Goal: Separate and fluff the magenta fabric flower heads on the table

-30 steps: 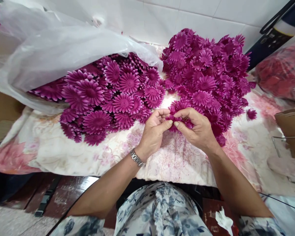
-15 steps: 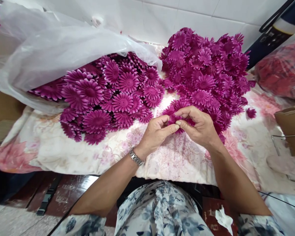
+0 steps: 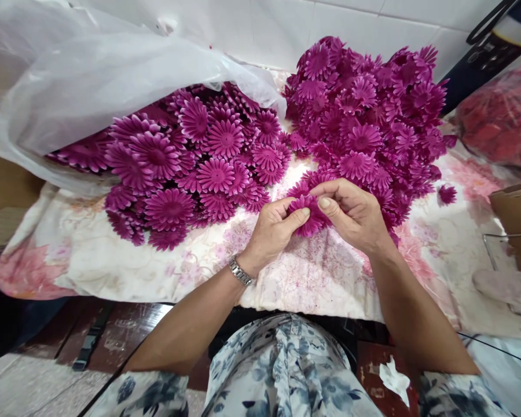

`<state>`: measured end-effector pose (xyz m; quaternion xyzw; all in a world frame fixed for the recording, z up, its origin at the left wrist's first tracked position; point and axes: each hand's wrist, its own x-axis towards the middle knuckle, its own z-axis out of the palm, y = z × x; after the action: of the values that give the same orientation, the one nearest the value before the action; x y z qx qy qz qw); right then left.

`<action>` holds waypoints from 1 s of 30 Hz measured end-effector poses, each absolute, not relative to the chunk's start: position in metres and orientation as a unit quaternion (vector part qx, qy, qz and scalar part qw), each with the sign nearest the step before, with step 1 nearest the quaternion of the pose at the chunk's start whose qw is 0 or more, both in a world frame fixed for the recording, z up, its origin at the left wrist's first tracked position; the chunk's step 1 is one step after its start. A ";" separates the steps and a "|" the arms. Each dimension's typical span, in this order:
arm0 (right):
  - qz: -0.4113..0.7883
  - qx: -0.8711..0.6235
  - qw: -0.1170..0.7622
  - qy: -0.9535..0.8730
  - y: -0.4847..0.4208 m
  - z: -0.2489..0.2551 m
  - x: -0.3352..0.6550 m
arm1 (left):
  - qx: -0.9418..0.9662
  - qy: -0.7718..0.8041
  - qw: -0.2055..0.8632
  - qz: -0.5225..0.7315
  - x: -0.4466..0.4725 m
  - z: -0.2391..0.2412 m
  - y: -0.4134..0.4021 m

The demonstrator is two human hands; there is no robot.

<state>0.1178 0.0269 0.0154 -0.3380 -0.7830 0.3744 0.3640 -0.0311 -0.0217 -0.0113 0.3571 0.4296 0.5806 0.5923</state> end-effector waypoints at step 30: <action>0.463 -0.363 0.375 -0.716 0.033 0.015 0.120 | 0.246 0.415 0.661 0.575 -0.036 -0.005 -0.019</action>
<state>0.1202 0.0331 0.0148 -0.3634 -0.7163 0.4626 0.3752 -0.0360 -0.0189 -0.0048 0.2463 0.4152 0.5747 0.6608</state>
